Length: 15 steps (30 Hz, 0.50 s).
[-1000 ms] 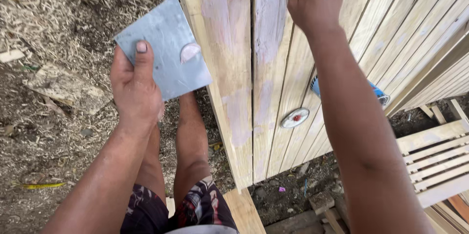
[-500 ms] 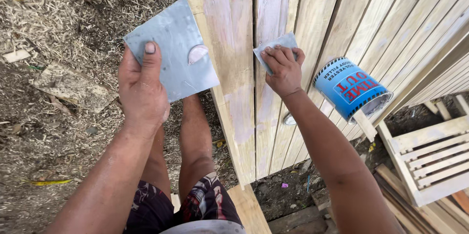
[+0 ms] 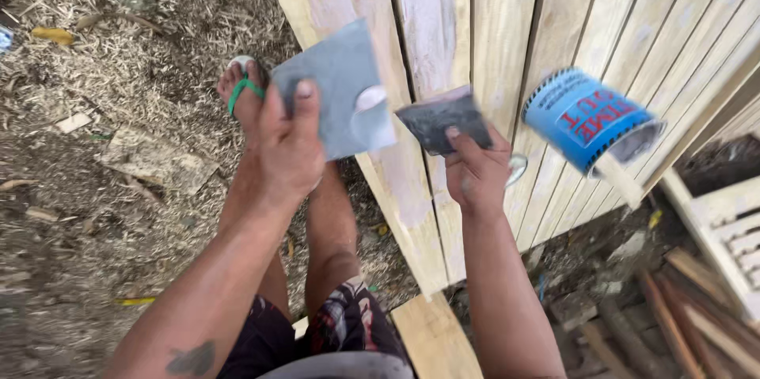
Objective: The person applies wood filler to a wooden furniture frame using an applicator and pieces of sandpaper. They scoop filler from a can and spread it into gaps across the wood surface.
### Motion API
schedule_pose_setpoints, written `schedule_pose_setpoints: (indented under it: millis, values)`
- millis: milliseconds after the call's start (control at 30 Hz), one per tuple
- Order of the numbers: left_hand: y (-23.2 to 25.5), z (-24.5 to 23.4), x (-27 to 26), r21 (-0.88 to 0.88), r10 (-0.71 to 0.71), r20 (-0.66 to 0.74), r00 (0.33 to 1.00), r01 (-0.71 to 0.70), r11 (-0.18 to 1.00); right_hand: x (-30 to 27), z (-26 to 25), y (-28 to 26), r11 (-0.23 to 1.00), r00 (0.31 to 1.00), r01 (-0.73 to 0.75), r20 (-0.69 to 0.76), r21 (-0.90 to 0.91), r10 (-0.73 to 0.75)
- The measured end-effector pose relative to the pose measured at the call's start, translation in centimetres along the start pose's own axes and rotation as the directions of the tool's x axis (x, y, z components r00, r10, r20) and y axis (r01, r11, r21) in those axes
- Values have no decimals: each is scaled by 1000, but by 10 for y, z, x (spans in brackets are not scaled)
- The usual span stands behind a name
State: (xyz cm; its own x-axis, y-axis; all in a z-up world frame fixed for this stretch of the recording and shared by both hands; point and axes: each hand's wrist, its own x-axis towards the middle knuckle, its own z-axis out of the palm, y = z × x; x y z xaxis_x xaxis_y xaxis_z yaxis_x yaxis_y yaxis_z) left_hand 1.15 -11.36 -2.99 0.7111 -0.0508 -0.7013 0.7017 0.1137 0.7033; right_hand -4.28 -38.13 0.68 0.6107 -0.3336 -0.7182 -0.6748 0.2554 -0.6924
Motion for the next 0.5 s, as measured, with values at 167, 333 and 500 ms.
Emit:
schedule_pose_setpoints:
  millis: [167, 333, 500]
  values:
    - [-4, 43, 24, -474, 134, 1, 991, -117, 873, -28, 54, -52, 992, 993, 109, 33, 69, -112]
    - [7, 22, 20, 268, 220, -59, 974, -196, 943, -31, 72, -85, 420, 850, 524, 483, -741, -209]
    - [12, 21, 25, -78, 185, 39, 982, -182, 980, -24, 71, -111, -13, 743, 617, 588, -787, -319]
